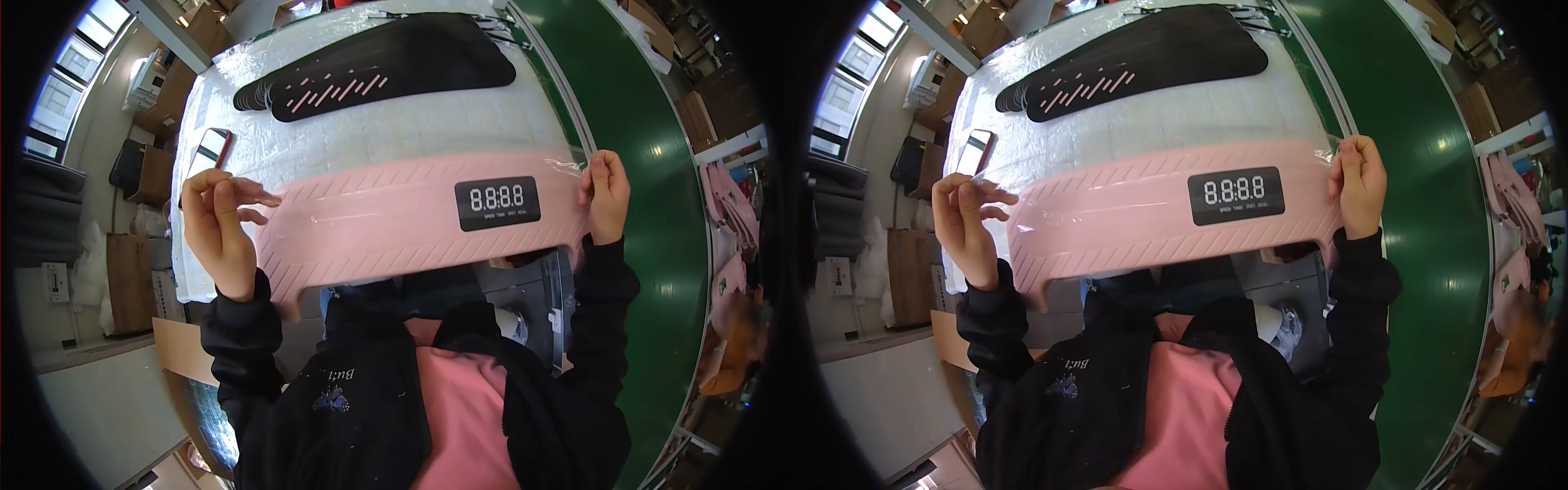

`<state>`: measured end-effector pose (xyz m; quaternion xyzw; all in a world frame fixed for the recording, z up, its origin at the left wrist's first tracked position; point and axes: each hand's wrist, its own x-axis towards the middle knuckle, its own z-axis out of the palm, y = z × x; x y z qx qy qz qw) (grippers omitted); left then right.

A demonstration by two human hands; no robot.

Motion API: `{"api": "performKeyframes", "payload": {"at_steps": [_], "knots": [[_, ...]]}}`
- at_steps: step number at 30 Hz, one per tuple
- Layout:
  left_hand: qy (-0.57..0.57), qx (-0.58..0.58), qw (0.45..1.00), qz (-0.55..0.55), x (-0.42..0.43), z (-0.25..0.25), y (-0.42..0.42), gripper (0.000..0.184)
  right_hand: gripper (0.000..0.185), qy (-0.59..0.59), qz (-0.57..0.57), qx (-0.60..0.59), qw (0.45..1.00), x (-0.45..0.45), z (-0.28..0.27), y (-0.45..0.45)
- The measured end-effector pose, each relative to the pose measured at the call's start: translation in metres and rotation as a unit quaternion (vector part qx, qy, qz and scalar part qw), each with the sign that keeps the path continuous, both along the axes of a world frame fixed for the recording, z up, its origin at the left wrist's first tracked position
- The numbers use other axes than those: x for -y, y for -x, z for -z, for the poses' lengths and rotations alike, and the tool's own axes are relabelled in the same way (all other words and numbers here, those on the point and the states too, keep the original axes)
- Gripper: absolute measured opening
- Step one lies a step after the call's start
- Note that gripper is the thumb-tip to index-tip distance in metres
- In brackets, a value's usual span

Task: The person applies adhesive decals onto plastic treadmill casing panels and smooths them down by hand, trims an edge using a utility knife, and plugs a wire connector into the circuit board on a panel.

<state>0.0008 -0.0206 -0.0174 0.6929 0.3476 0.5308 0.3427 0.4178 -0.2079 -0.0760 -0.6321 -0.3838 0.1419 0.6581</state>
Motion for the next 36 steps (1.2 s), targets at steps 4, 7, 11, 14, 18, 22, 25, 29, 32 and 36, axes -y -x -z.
{"api": "performKeyframes", "payload": {"at_steps": [4,7,11,14,18,22,25,29,32,36], "knots": [[-0.087,-0.112,0.988,-0.061,-0.062,0.007,0.004,0.015,0.012,0.019,0.030,0.244,0.969,-0.045,-0.037,-0.013],[-0.091,-0.133,0.985,-0.067,-0.102,0.019,0.000,0.012,0.010,-0.052,0.066,0.529,0.845,-0.093,-0.049,-0.021],[-0.234,-0.241,0.937,-0.096,-0.123,0.055,0.023,0.012,0.012,0.014,-0.023,0.513,0.858,-0.143,-0.021,-0.038],[-0.230,-0.399,0.887,-0.048,-0.127,0.080,0.018,0.018,0.018,0.176,-0.191,0.655,0.710,-0.142,0.031,-0.074],[-0.245,-0.520,0.818,0.012,-0.136,0.079,0.018,0.023,0.025,0.280,-0.203,0.611,0.713,-0.145,0.008,-0.076],[-0.222,-0.428,0.876,-0.020,-0.122,0.067,0.029,0.027,0.033,0.426,-0.133,0.315,0.837,-0.104,-0.017,-0.116],[-0.129,-0.268,0.955,0.007,-0.076,0.054,0.031,0.034,0.046,0.252,0.086,0.212,0.940,-0.029,-0.036,-0.089],[0.070,-0.120,0.980,0.140,-0.024,0.059,0.018,0.047,0.063,0.352,0.089,0.501,0.786,0.018,0.028,0.025],[0.141,-0.097,0.971,0.168,-0.017,0.063,0.024,0.050,0.075,0.354,0.065,0.521,0.774,-0.011,0.022,0.101],[0.240,0.011,0.950,0.202,-0.029,0.070,0.025,0.047,0.089,0.254,-0.163,0.515,0.803,-0.076,-0.006,0.240]]}}
